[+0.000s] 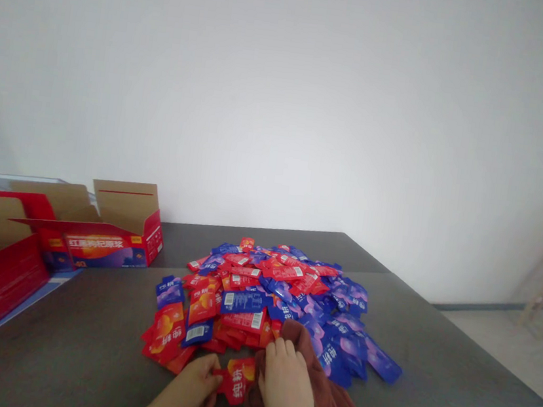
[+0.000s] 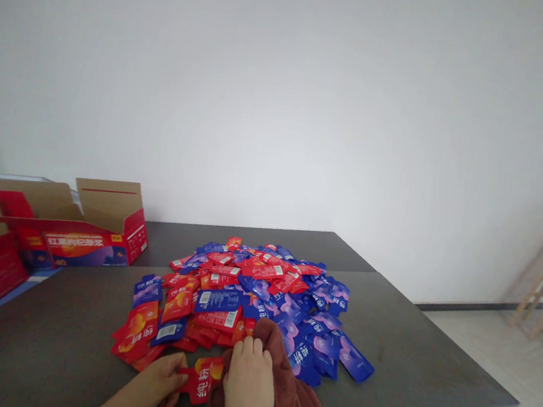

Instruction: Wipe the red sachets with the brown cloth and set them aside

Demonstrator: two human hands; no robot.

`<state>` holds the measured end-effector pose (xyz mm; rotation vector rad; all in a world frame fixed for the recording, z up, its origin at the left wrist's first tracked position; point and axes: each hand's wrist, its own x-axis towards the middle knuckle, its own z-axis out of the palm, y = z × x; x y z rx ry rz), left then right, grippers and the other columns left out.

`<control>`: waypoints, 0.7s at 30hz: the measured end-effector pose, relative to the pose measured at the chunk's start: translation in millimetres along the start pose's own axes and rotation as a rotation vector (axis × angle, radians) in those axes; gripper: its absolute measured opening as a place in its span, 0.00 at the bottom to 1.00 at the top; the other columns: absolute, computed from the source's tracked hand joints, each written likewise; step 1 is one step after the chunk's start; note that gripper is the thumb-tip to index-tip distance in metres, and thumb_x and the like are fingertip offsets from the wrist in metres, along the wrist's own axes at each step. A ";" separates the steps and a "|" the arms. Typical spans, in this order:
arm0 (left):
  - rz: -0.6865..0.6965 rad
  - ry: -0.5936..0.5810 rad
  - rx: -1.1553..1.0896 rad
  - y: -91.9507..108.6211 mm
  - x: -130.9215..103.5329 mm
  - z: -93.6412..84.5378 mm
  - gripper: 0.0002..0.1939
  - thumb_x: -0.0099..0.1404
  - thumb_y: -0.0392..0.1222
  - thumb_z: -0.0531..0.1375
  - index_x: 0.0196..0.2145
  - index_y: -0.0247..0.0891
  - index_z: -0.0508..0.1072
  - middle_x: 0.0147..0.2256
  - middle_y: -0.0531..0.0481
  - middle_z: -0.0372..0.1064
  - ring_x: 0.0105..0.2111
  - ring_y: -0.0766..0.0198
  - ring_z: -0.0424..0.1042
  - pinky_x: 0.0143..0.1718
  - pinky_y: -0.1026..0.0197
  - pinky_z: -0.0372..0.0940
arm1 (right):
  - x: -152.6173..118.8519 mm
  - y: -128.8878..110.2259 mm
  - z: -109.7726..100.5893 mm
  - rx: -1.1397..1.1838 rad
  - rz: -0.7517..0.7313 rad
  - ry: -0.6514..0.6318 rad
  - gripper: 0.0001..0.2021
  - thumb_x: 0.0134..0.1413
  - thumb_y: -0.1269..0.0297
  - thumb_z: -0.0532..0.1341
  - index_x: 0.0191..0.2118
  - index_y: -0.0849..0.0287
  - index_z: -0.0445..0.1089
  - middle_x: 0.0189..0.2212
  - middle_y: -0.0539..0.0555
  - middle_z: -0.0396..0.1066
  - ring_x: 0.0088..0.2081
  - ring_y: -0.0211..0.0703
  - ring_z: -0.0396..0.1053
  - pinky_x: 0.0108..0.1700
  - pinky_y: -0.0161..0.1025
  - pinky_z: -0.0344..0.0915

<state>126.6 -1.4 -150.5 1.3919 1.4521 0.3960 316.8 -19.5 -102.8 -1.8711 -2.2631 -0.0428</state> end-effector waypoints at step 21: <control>-0.011 0.230 0.461 11.0 -34.4 -25.6 0.06 0.66 0.40 0.50 0.29 0.42 0.60 0.19 0.55 0.65 0.19 0.61 0.68 0.23 0.64 0.59 | -6.8 0.7 -8.9 0.143 -0.049 -0.076 0.18 0.50 0.68 0.64 0.48 0.63 0.71 0.45 0.62 0.73 0.49 0.59 0.66 0.49 0.53 0.64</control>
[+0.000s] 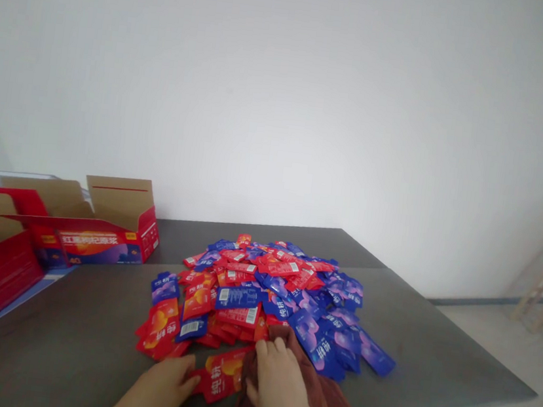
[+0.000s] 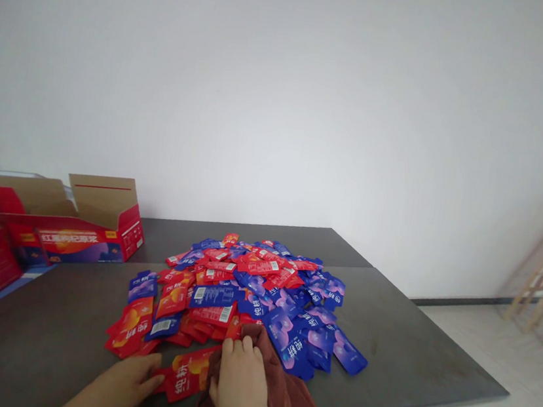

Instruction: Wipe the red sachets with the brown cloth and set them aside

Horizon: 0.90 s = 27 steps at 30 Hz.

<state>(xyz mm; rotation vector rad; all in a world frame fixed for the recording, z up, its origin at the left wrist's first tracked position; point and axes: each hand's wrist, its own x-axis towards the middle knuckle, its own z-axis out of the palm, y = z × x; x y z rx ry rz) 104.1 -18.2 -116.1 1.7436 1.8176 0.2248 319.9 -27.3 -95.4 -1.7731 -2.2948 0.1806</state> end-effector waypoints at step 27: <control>0.656 0.320 0.581 53.2 -8.0 6.0 0.17 0.68 0.29 0.57 0.51 0.44 0.70 0.44 0.49 0.71 0.43 0.55 0.71 0.43 0.55 0.67 | 20.6 46.9 -70.9 0.245 -0.165 0.620 0.21 0.59 0.71 0.58 0.58 0.56 0.61 0.52 0.59 0.65 0.54 0.50 0.64 0.56 0.47 0.63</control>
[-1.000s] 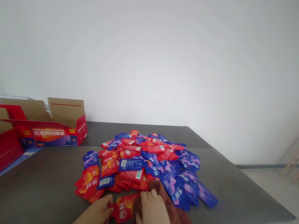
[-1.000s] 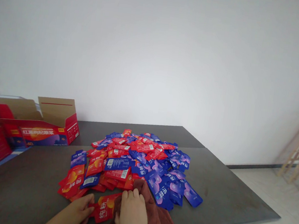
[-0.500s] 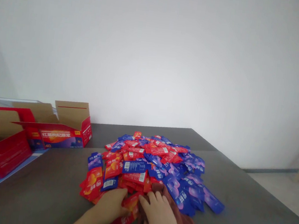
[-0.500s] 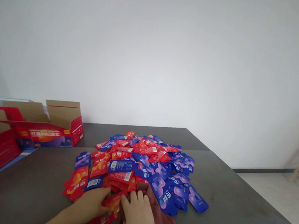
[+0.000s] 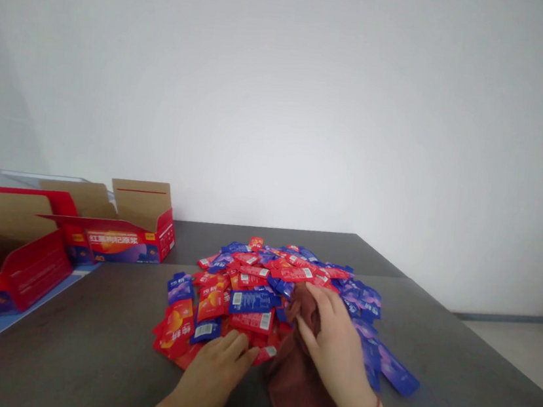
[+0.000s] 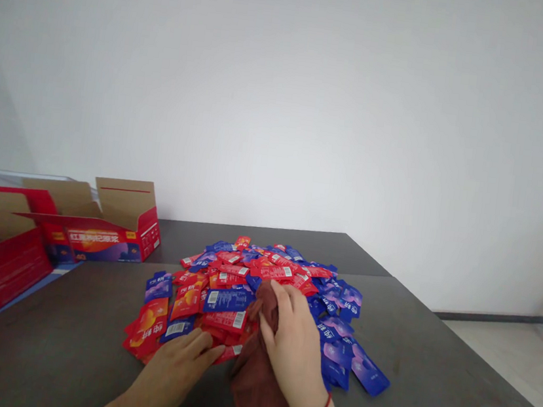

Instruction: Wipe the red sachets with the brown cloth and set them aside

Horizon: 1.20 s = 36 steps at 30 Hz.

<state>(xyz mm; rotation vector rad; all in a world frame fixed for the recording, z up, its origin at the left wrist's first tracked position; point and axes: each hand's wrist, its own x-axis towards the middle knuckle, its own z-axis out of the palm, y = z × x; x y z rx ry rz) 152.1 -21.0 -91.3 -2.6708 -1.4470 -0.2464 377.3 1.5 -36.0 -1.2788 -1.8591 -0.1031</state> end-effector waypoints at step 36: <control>0.156 0.262 0.119 -25.3 -74.5 41.1 0.20 0.62 0.32 0.56 0.52 0.43 0.71 0.48 0.50 0.75 0.45 0.59 0.73 0.48 0.60 0.66 | -68.8 -98.5 68.2 -0.352 0.083 -0.800 0.15 0.59 0.74 0.55 0.50 0.61 0.71 0.45 0.63 0.69 0.45 0.57 0.69 0.37 0.49 0.70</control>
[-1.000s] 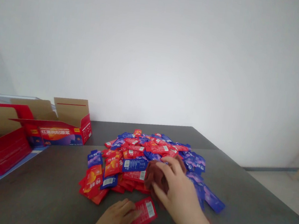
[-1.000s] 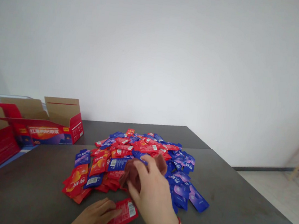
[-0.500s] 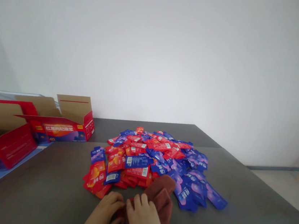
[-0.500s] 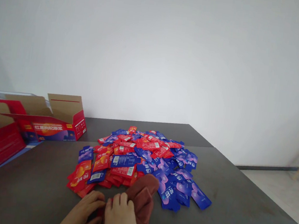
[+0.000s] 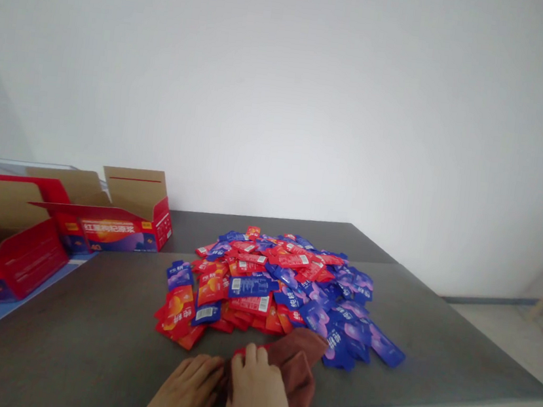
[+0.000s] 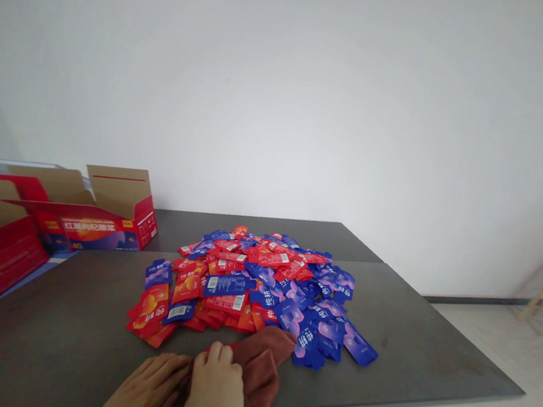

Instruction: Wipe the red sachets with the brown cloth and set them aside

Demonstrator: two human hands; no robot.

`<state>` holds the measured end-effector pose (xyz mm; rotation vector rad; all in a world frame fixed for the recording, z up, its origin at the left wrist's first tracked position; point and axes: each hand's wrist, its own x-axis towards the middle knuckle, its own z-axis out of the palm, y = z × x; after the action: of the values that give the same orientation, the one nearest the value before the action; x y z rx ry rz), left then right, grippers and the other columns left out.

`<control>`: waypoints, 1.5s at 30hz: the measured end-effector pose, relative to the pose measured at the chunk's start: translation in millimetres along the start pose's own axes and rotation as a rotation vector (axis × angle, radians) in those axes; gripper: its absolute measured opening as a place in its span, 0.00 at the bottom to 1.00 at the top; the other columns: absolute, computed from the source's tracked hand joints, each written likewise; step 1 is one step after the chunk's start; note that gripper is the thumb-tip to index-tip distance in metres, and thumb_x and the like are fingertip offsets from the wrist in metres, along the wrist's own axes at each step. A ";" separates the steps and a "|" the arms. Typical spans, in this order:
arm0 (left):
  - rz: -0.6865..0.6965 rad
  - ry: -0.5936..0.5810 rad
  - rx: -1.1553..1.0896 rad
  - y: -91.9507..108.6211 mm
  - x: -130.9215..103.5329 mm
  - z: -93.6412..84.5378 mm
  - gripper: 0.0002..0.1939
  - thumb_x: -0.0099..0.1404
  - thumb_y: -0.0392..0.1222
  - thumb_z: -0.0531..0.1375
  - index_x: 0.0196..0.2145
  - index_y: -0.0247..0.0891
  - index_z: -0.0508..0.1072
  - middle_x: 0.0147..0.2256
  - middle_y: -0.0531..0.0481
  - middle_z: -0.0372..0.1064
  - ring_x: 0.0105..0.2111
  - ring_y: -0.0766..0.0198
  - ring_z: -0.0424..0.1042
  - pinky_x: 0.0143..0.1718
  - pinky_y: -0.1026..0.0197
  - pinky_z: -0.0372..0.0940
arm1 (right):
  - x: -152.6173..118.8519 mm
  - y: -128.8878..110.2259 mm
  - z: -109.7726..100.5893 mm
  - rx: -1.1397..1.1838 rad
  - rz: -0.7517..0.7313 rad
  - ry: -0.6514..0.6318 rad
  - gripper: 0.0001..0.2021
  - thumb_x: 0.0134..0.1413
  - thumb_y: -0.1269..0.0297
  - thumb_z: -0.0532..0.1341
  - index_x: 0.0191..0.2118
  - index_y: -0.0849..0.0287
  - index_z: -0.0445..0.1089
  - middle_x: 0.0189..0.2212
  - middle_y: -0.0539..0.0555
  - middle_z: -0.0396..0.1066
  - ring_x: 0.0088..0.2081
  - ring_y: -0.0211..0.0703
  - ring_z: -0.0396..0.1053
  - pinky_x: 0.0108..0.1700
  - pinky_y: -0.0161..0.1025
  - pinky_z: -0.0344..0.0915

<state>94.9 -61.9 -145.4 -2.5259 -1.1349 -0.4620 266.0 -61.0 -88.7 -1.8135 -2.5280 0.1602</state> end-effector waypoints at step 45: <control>0.008 0.024 -0.475 -7.4 26.2 5.6 0.14 0.73 0.38 0.51 0.46 0.45 0.76 0.47 0.49 0.77 0.46 0.62 0.76 0.49 0.63 0.71 | 6.5 36.7 -8.9 0.072 0.138 0.121 0.13 0.55 0.72 0.56 0.43 0.59 0.75 0.49 0.63 0.69 0.47 0.56 0.69 0.44 0.50 0.68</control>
<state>106.6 -37.8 -138.2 -2.9087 -1.1089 -0.8438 299.2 -42.6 -83.7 -1.9085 -2.2876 0.1380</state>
